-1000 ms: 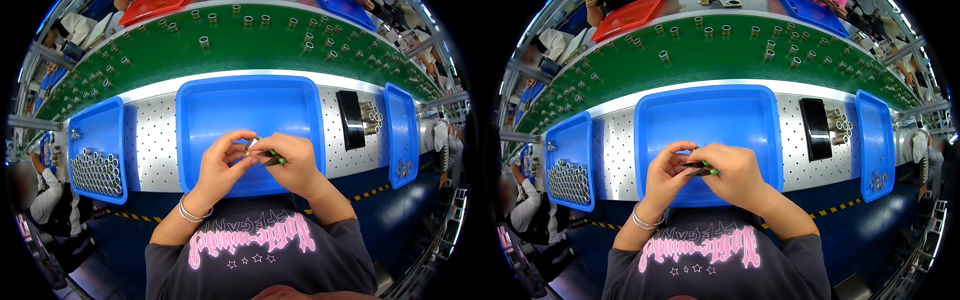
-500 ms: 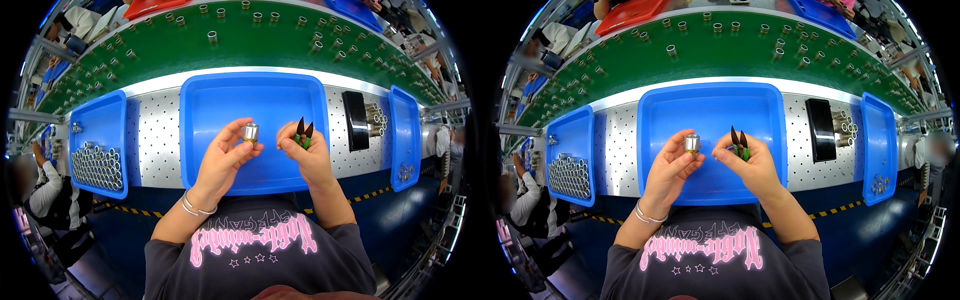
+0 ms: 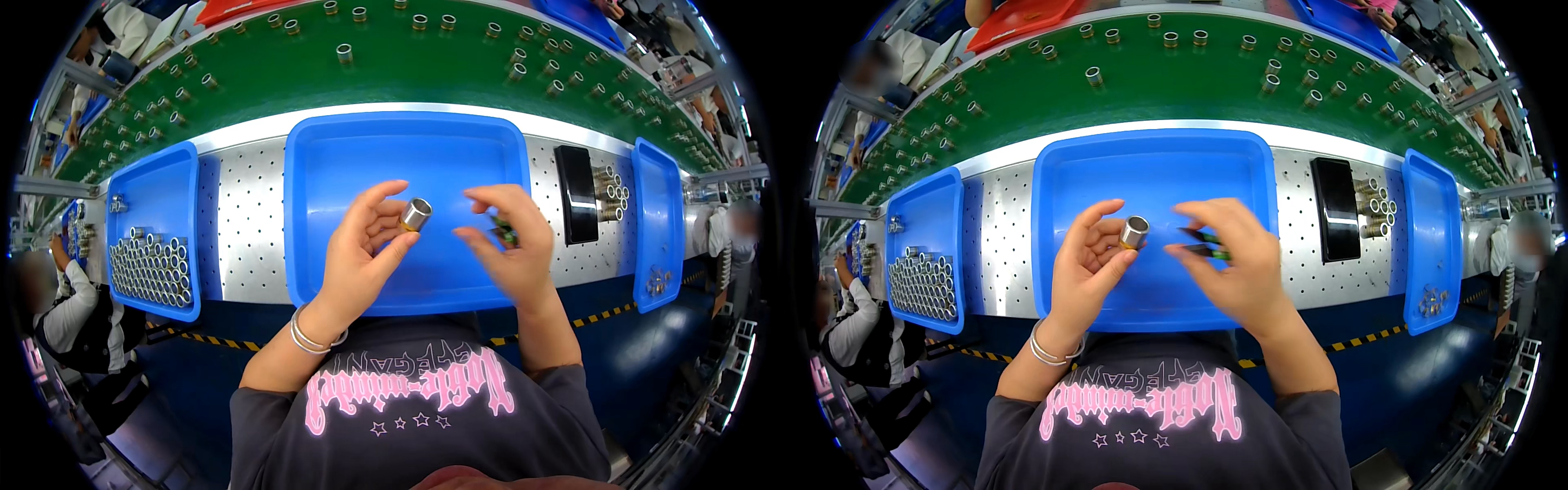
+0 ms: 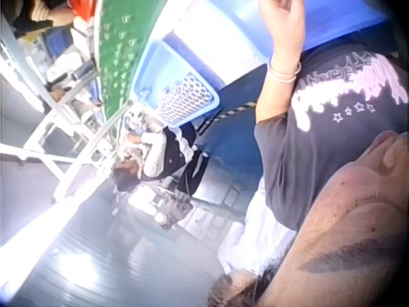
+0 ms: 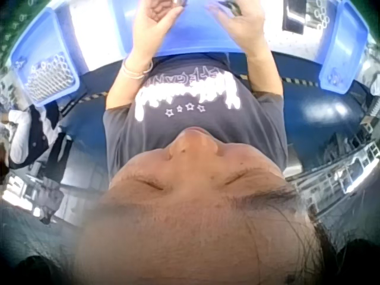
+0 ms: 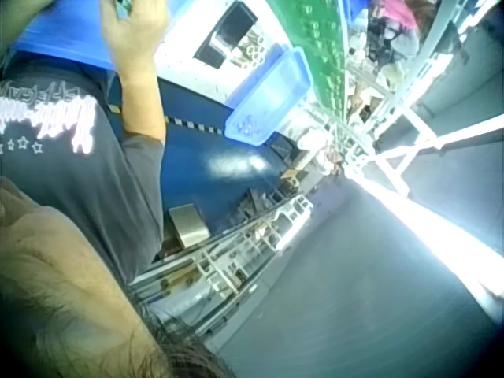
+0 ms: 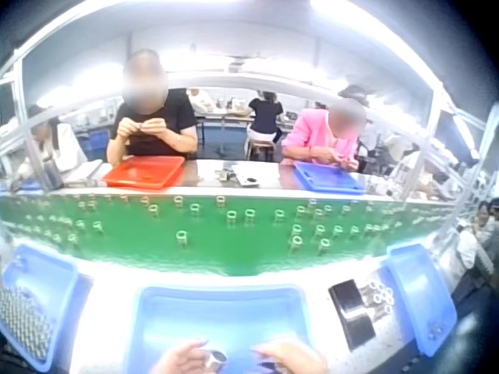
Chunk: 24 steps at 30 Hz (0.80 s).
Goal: The person uses a green utility knife to scrape the edges of small cylindrical metal parts. They pick up each part from a blue tray, scrape it, and place it onto a green pegboard. The person occasionally wipes the parts with a cloth.
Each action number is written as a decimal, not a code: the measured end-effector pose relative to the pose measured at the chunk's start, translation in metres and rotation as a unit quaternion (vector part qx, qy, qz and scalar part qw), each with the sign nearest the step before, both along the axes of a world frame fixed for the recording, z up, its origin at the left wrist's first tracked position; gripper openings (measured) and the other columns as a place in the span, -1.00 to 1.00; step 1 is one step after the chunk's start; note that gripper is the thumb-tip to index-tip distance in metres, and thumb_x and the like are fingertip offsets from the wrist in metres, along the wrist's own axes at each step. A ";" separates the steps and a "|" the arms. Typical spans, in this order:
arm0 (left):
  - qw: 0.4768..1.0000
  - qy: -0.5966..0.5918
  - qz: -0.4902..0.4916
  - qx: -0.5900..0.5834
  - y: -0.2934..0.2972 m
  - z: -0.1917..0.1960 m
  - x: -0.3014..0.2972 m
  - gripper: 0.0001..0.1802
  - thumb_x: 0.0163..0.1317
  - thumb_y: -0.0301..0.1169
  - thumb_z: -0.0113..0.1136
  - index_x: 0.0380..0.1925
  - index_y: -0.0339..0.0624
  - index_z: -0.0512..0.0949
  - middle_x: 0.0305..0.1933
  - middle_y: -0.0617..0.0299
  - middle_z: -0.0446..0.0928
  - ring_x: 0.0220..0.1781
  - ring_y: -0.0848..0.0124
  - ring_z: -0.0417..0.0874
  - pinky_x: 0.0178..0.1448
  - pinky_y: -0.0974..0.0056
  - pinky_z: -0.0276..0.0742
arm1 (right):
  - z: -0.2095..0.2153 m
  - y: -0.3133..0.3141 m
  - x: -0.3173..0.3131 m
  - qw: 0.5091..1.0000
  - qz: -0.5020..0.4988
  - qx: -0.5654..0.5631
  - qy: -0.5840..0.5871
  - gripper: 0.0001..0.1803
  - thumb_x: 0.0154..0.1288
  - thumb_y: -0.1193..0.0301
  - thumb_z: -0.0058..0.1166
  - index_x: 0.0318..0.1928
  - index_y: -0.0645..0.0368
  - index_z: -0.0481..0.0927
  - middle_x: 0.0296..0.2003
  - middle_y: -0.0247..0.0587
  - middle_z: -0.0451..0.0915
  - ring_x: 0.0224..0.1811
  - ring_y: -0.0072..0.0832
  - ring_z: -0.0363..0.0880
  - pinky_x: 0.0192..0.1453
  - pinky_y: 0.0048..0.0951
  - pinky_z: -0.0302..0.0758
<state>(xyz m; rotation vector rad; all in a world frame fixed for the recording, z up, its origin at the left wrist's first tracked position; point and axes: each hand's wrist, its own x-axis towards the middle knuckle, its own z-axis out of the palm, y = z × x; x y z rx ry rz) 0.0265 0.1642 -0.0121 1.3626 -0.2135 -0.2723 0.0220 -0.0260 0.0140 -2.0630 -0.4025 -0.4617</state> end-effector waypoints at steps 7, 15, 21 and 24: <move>0.959 -0.166 -0.012 0.231 -0.003 0.001 -0.004 -0.39 0.07 -0.75 0.12 0.17 -0.20 0.29 -0.08 0.11 0.49 -0.03 0.44 0.56 -0.13 0.44 0.56 | -0.002 0.010 0.006 0.989 0.036 -0.139 0.028 -0.75 -0.10 0.55 0.20 -0.31 0.14 0.55 -0.44 -0.29 0.53 -0.49 -0.33 0.55 -0.50 -0.42 0.43; 0.993 0.095 -0.046 -0.053 0.002 0.002 0.000 -0.49 0.13 -0.64 0.13 0.13 -0.25 0.35 -0.07 0.07 0.51 -0.04 0.34 0.58 0.03 0.34 0.52 | -0.005 0.000 0.011 0.987 0.020 0.071 0.145 -0.90 0.07 0.59 0.12 -0.35 0.23 0.50 -0.49 -0.26 0.49 -0.53 -0.55 0.44 -0.45 -0.57 0.34; 0.966 0.210 -0.041 -0.143 0.002 0.005 0.004 -0.52 0.18 -0.54 0.15 0.13 -0.29 0.34 -0.02 0.05 0.51 -0.03 0.30 0.57 0.09 0.28 0.49 | -0.001 -0.007 0.009 0.942 0.085 0.233 0.224 -0.92 0.19 0.52 0.11 -0.38 0.22 0.48 -0.51 -0.47 0.41 -0.52 -0.79 0.24 -0.47 -0.69 0.18; 0.964 0.209 -0.045 -0.161 0.003 0.005 0.004 -0.53 0.18 -0.53 0.14 0.12 -0.30 0.35 -0.01 0.04 0.50 -0.02 0.30 0.57 0.10 0.27 0.49 | 0.002 -0.004 0.010 0.929 0.117 0.267 0.229 -0.92 0.20 0.50 0.11 -0.39 0.22 0.48 -0.51 -0.48 0.41 -0.51 -0.80 0.23 -0.45 -0.70 0.18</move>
